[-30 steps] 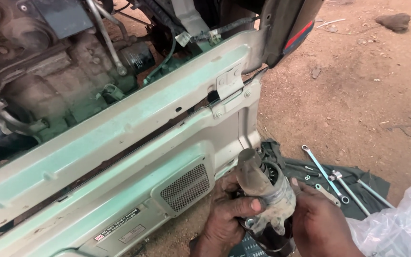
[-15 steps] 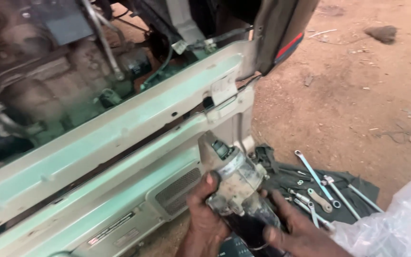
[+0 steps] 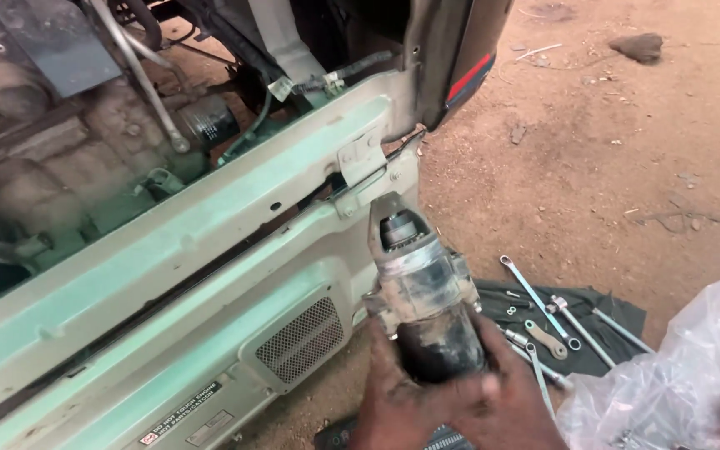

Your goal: The person disassembles a starter motor by hand, separating its front drive housing from the black cylindrical motor body and reattaching the parts. They then lift the reassembled starter into the vehicle's engine bay and position it against the engine with both hands.

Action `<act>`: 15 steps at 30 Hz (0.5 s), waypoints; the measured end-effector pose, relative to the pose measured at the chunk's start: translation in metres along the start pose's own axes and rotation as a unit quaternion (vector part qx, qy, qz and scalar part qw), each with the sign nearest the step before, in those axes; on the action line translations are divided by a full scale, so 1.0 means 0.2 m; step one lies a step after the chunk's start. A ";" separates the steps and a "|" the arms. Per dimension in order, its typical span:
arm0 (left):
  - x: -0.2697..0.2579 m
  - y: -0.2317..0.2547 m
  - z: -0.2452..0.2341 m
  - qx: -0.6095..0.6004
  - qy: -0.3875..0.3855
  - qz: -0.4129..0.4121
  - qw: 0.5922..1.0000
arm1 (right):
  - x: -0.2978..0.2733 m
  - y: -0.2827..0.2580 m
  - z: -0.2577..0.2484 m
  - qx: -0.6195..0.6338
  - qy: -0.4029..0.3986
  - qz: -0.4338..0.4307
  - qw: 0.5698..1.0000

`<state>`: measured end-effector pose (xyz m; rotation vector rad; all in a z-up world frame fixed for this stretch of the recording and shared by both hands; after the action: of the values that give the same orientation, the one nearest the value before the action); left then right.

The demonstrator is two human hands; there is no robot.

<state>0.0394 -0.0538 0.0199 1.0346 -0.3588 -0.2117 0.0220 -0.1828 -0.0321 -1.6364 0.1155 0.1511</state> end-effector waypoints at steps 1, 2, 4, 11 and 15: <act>0.02 0.01 0.00 0.001 -0.001 -0.001 1.000 | -0.01 0.05 -0.01 0.002 0.001 0.000 1.000; 0.05 -0.03 -0.03 -0.012 0.034 -0.067 0.997 | -0.01 0.07 -0.02 -0.041 -0.006 -0.043 0.998; 0.04 -0.10 -0.04 -0.028 0.069 -0.139 0.987 | -0.05 0.12 -0.04 -0.083 -0.011 -0.079 0.993; 0.00 -0.18 -0.14 -0.078 0.258 -0.206 0.941 | -0.03 0.82 -0.65 -0.116 -0.245 -0.042 0.962; 0.01 -0.21 -0.18 -0.041 0.305 -0.235 0.922 | -0.02 1.27 -1.45 -0.413 -0.464 -0.181 0.763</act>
<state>0.0558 -0.0469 -0.0328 1.0368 0.4692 -0.3165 -0.0167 -0.4908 -0.2616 -2.2143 -1.1843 0.7817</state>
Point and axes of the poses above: each hand's wrist, its own x-axis towards the middle knuckle, its own z-axis out of the palm, y = z × x, the point moved 6 cm from there along x, towards the middle knuckle, and after that the axes turned 1 degree about -y, right-handed, at the moved point
